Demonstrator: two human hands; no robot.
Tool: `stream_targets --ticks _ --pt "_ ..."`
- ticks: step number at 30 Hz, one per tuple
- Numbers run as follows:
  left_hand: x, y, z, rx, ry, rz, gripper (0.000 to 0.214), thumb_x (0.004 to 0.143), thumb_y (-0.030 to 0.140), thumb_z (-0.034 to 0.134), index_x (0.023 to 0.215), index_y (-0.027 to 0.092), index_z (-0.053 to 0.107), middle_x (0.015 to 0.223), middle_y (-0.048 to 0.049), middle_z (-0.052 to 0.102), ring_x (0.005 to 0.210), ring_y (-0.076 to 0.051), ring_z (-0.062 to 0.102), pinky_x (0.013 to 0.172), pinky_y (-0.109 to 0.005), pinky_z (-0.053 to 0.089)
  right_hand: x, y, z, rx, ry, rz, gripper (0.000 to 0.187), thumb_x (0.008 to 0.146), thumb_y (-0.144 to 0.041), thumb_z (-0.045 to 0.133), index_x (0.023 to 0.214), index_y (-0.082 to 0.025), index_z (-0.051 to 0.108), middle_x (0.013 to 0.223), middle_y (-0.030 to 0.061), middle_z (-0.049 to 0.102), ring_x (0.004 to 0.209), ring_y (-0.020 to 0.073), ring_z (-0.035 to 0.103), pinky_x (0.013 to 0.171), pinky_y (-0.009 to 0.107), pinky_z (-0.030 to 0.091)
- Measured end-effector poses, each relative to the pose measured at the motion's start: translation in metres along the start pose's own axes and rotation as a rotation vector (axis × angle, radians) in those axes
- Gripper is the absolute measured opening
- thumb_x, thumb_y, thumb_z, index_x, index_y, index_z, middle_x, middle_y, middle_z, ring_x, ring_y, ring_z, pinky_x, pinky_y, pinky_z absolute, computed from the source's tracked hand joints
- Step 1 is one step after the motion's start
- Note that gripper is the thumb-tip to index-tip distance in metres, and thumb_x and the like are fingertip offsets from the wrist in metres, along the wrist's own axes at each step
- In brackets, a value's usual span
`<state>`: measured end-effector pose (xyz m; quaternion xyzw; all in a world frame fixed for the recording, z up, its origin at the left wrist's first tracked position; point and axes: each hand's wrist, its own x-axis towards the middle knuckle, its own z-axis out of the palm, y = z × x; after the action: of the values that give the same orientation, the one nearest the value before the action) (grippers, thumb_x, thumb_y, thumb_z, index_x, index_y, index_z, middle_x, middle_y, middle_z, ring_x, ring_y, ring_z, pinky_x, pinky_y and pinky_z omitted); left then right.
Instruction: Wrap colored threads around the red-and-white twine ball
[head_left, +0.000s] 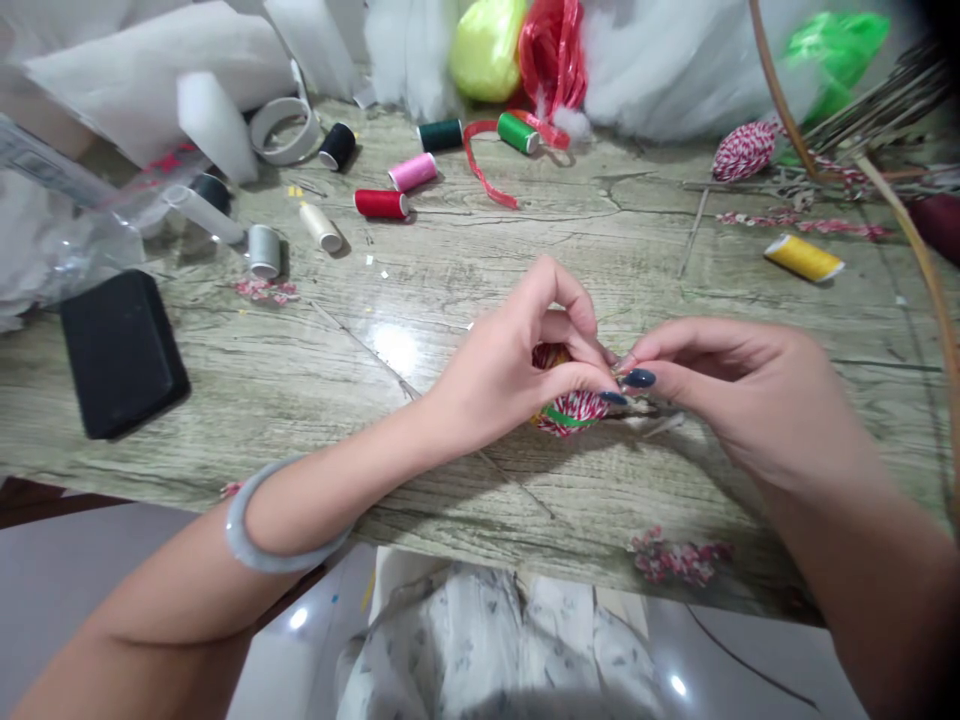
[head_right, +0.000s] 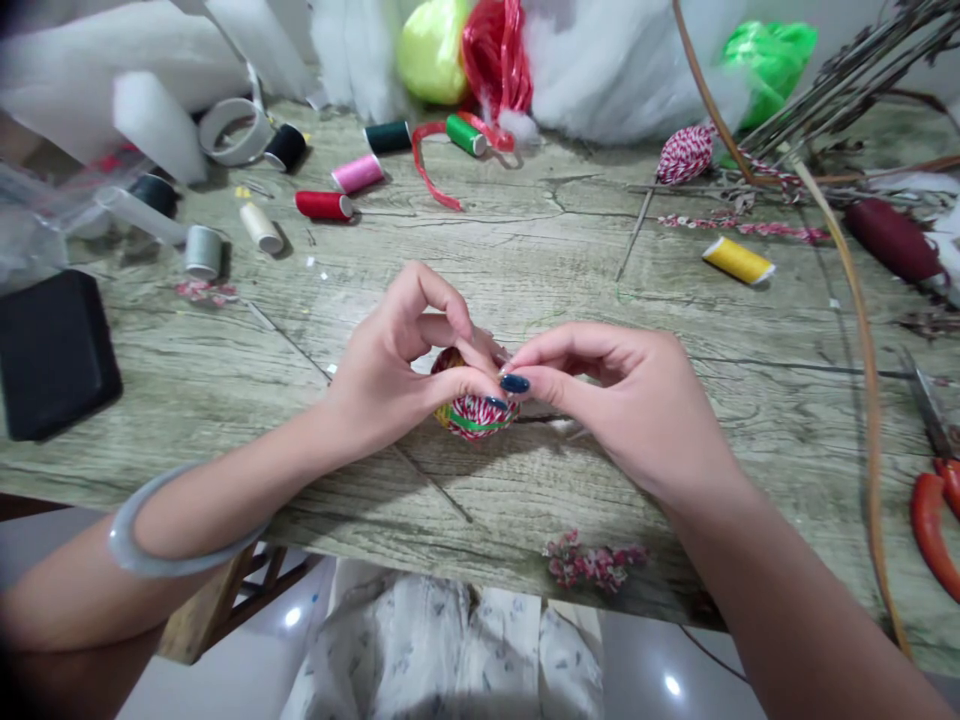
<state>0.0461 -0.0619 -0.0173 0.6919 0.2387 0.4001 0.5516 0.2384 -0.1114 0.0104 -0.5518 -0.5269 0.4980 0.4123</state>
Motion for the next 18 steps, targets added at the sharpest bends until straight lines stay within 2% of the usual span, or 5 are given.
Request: stream_targets --ticks 4,11,15,18 --pt "0.0 0.002 0.0 0.015 0.009 -0.003 0.028 0.082 0.028 0.076 0.094 0.021 0.052 0.075 0.003 0.073 0.077 -0.015 0.072 0.066 -0.026 0.054 0.0 0.001 0.0 -0.019 0.003 -0.018 0.009 0.073 -0.03 0.083 0.075 -0.025 0.075 0.074 -0.0025 0.072 0.069 0.0135 0.069 0.064 0.023 0.057" --pt "0.0 0.003 -0.001 0.008 -0.01 -0.035 0.026 0.082 0.025 0.076 0.091 0.019 0.052 0.076 0.0021 0.072 0.071 -0.012 0.071 0.065 -0.024 0.052 -0.002 0.004 0.001 -0.062 0.005 -0.05 0.007 0.078 -0.032 0.078 0.077 -0.027 0.074 0.074 -0.0021 0.071 0.068 0.0133 0.067 0.063 0.025 0.057" --pt "0.0 0.005 -0.002 -0.051 -0.028 -0.055 0.022 0.083 0.015 0.073 0.09 0.018 0.053 0.076 0.0016 0.071 0.073 -0.01 0.07 0.069 -0.022 0.053 -0.001 0.006 0.002 -0.093 0.037 -0.095 0.008 0.078 -0.033 0.078 0.078 -0.026 0.074 0.075 -0.0026 0.07 0.067 0.0117 0.065 0.062 0.023 0.055" --pt "0.001 0.007 -0.003 -0.1 -0.033 -0.102 0.018 0.082 0.014 0.073 0.089 0.016 0.057 0.076 0.0001 0.071 0.074 -0.01 0.07 0.074 -0.022 0.054 0.0 0.011 0.001 -0.099 0.116 -0.165 0.009 0.079 -0.033 0.078 0.079 -0.025 0.074 0.075 -0.0025 0.07 0.068 0.011 0.065 0.063 0.022 0.053"
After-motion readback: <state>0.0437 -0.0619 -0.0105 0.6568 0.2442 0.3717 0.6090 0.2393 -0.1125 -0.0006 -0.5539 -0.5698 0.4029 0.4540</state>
